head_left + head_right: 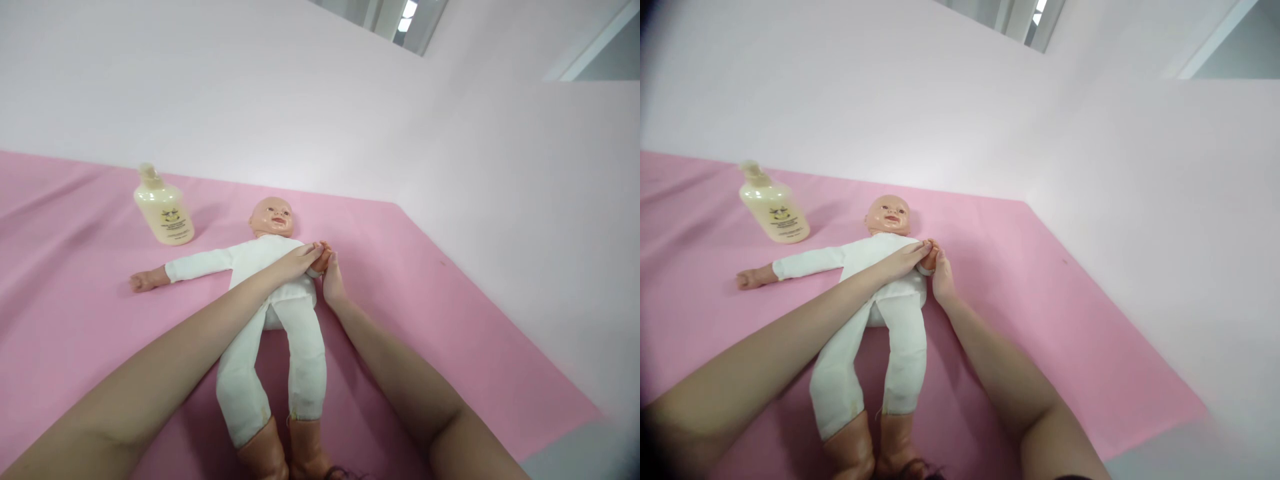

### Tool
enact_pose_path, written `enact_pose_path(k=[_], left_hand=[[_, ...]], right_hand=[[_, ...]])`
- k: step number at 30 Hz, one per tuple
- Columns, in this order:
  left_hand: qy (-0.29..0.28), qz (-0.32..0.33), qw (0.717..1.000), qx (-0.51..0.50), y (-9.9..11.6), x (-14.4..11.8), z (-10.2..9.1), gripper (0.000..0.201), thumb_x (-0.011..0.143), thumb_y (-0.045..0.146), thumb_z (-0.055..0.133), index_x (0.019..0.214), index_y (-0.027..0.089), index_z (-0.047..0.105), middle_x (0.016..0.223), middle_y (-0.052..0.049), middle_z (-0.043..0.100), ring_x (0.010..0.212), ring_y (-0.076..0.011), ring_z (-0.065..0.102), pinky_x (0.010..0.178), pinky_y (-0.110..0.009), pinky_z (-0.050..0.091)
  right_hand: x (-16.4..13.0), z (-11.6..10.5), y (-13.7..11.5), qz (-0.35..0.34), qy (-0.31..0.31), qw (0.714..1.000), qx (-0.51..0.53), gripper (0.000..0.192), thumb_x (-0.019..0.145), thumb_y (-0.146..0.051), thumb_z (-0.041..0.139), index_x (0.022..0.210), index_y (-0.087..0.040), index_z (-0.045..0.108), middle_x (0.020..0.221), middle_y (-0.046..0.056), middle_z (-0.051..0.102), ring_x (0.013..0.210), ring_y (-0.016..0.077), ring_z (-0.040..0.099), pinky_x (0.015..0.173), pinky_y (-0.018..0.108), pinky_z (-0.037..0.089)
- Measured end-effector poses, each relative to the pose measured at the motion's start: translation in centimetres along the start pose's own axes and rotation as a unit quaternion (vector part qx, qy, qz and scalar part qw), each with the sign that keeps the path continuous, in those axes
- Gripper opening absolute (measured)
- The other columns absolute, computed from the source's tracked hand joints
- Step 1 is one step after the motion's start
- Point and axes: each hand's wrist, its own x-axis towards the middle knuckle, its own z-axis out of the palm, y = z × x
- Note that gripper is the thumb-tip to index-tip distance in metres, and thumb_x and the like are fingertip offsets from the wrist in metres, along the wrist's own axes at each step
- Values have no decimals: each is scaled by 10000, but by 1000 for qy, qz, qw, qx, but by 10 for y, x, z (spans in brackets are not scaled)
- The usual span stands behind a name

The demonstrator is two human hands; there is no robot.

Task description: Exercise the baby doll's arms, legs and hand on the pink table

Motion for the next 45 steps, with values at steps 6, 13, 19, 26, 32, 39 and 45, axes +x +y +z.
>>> enact_pose_path(k=[6, 13, 19, 26, 32, 39, 45], left_hand=[[-1, 3, 1000, -1, 0, 0, 0, 633, 850, 704, 398, 994, 134, 633, 886, -57, 673, 891, -220, 596, 868, -348, 451], [-3, 6, 1000, -5, 0, 0, 0, 632, 853, 708, 388, 993, 140, 630, 880, -57, 675, 906, -223, 595, 876, -352, 450], [-3, 9, 1000, 0, -1, 0, 0, 623, 859, 702, 380, 971, 139, 621, 859, -48, 660, 873, -209, 588, 860, -342, 452], [-2, 6, 1000, 1, -4, 2, -1, 641, 853, 710, 382, 999, 136, 627, 858, -48, 664, 881, -215, 592, 864, -348, 452], [-12, 10, 1000, -8, -1, 0, 0, 611, 858, 689, 402, 1000, 139, 625, 861, -45, 666, 875, -210, 596, 862, -343, 453], [-24, 8, 1000, -1, 3, -2, 0, 509, 823, 614, 531, 985, 135, 593, 922, -56, 644, 899, -212, 585, 843, -347, 461], [-19, -4, 1000, 16, 2, -3, 1, 497, 794, 580, 588, 1006, 131, 579, 955, -71, 645, 921, -226, 588, 849, -360, 461]], right_hand=[[-1, 1, -1, -2, 5, 1000, 9, 542, 858, -674, 390, 1174, -313, 643, 1305, -16, 635, 1311, 190, 509, 1184, 407, 306], [0, 1, 0, -4, 3, 1000, 7, 567, 851, -687, 390, 1172, -296, 647, 1298, -7, 641, 1304, 192, 516, 1184, 400, 306], [1, 0, 2, -3, 5, 1000, 14, 576, 849, -689, 392, 1179, -290, 644, 1306, 0, 637, 1303, 194, 517, 1179, 400, 313], [0, -1, 4, 3, 8, 1000, 21, 556, 857, -670, 399, 1187, -294, 641, 1320, -9, 628, 1311, 188, 508, 1181, 394, 311], [-1, -1, 2, 7, 2, 1000, 21, 559, 870, -663, 381, 1200, -289, 634, 1336, -8, 616, 1332, 187, 486, 1188, 400, 298], [0, 1, 1, 11, 19, 1000, 18, 551, 876, -658, 367, 1144, -280, 666, 1328, -3, 621, 1340, 190, 476, 1194, 410, 279], [-1, 1, -2, 22, 26, 999, 12, 581, 874, -666, 354, 1192, -272, 638, 1328, 7, 622, 1327, 189, 491, 1192, 412, 285]])
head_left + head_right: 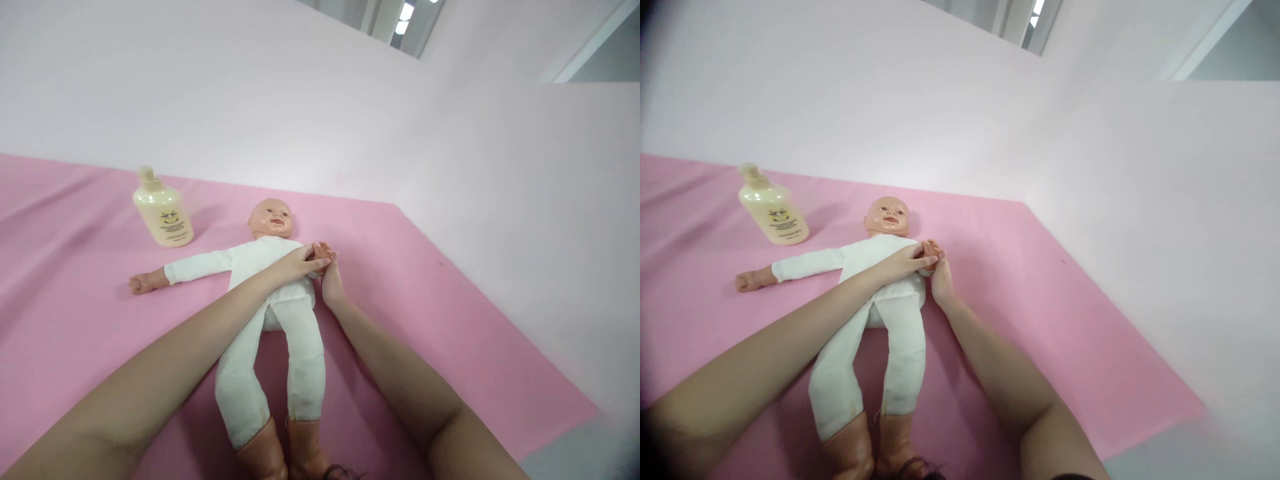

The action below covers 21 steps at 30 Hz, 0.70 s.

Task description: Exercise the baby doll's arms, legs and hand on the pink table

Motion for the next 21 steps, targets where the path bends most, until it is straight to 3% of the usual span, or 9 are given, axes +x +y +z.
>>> enact_pose_path(k=[5, 11, 21], left_hand=[[6, 21, 999, -27, -1, 1, 1, 540, 835, 638, 493, 1012, 137, 594, 982, -77, 660, 955, -230, 595, 883, -359, 453], [28, 6, 1000, 1, 2, 1, 0, 636, 848, 717, 380, 951, 143, 632, 869, -54, 675, 897, -226, 601, 884, -358, 449], [9, 12, 999, -46, 2, 1, 1, 620, 803, 707, 490, 1011, 137, 618, 1019, -90, 680, 1017, -251, 594, 956, -380, 427]], right_hand=[[0, 1, -1, -9, 0, 1000, -1, 601, 855, -694, 357, 1152, -269, 662, 1315, 3, 633, 1330, 183, 488, 1207, 406, 254], [-1, 2, -2, 16, 14, 1000, -6, 594, 874, -672, 347, 1199, -266, 633, 1322, 6, 628, 1310, 177, 509, 1193, 402, 289], [-1, 4, -4, 8, 9, 1000, 6, 564, 886, -645, 344, 1128, -255, 672, 1285, 6, 655, 1302, 181, 517, 1195, 383, 284]])
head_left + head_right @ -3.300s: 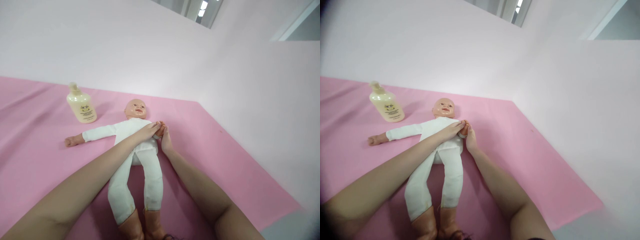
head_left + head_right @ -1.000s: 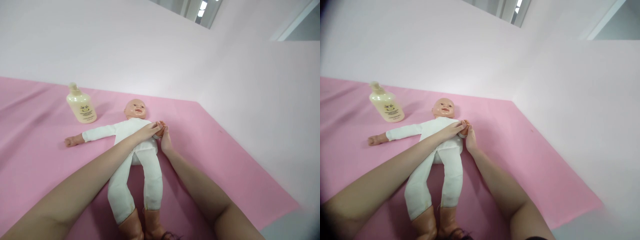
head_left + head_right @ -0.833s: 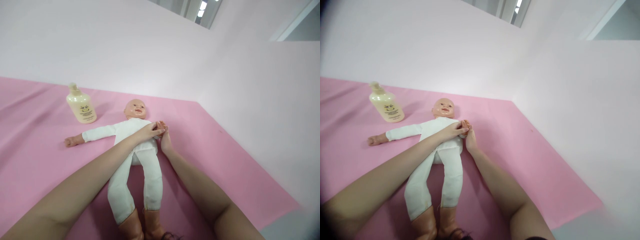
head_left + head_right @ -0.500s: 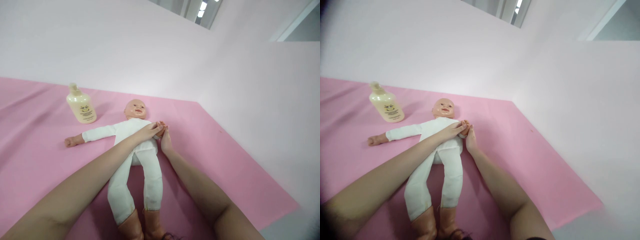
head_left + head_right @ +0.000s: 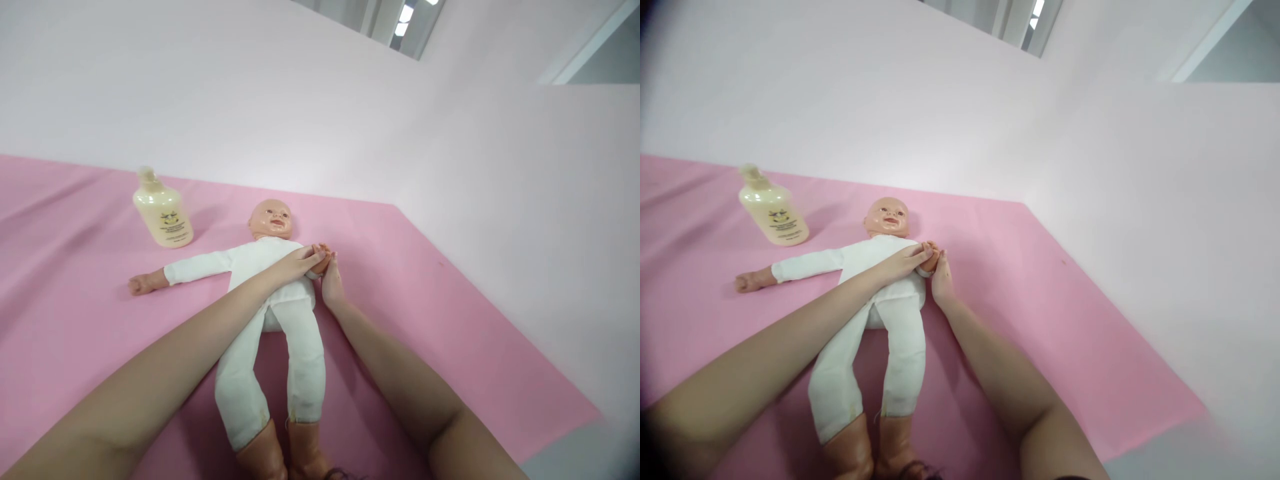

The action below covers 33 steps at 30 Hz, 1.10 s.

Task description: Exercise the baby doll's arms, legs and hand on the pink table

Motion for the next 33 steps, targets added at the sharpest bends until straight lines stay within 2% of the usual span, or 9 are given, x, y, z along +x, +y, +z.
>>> enact_pose_path(k=[11, 23, 33], left_hand=[[-2, -4, 1000, -9, -5, 1, 0, 602, 814, 683, 501, 1036, 134, 614, 1080, -106, 675, 1066, -253, 590, 963, -378, 431], [15, -13, 1000, 13, 4, -2, 1, 607, 807, 708, 482, 979, 141, 615, 1026, -95, 685, 1043, -261, 593, 953, -383, 439], [13, -6, 1000, 11, 0, -1, 1, 576, 822, 683, 483, 961, 139, 614, 1007, -98, 679, 1026, -261, 597, 968, -404, 428]], right_hand=[[2, -1, 3, -3, -6, 1000, 3, 553, 883, -647, 342, 1111, -275, 681, 1257, 3, 669, 1302, 187, 517, 1192, 406, 282], [3, -2, 6, -3, 2, 1000, 3, 565, 872, -658, 364, 1128, -260, 671, 1275, 12, 659, 1302, 185, 515, 1193, 395, 273], [2, 0, 3, -8, -6, 1000, 4, 533, 889, -633, 346, 1119, -282, 675, 1264, 4, 663, 1304, 185, 514, 1191, 407, 285]])
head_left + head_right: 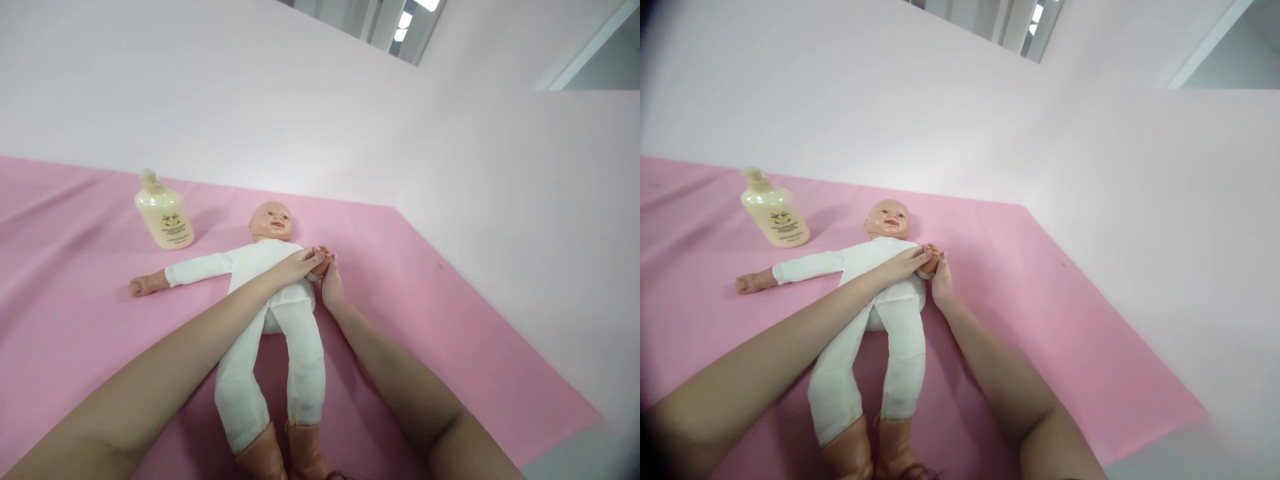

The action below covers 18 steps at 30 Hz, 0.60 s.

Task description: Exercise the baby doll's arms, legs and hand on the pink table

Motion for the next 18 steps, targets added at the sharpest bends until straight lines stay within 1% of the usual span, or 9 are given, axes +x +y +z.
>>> enact_pose_path(k=[3, 9, 14, 18], left_hand=[[2, -3, 1000, 3, 0, 0, 0, 577, 819, 689, 481, 952, 143, 612, 1001, -92, 680, 1016, -257, 597, 966, -400, 426], [-1, -3, 1000, -9, 0, 0, 0, 588, 812, 691, 493, 983, 140, 609, 1058, -110, 677, 1058, -263, 589, 972, -392, 427], [0, -5, 1000, -10, -1, 0, 0, 588, 808, 694, 498, 986, 146, 617, 1032, -101, 683, 1054, -265, 589, 982, -407, 424], [1, -2, 1000, -10, -2, 0, 0, 591, 805, 695, 501, 994, 149, 621, 1032, -92, 684, 1073, -267, 582, 990, -404, 420]], right_hand=[[1, 0, 1, -2, 4, 1000, -3, 549, 884, -637, 345, 1128, -269, 671, 1270, 13, 661, 1302, 184, 515, 1192, 399, 283], [1, -1, 2, -1, 4, 1000, 3, 548, 879, -641, 355, 1116, -267, 678, 1265, 12, 664, 1293, 186, 524, 1193, 401, 281], [0, 0, 1, 0, 4, 1000, 0, 567, 876, -650, 354, 1141, -259, 666, 1282, 15, 655, 1299, 181, 519, 1192, 396, 277], [0, 0, 1, 1, 6, 1000, 0, 568, 869, -662, 355, 1107, -263, 681, 1265, 12, 665, 1297, 185, 521, 1194, 398, 277]])
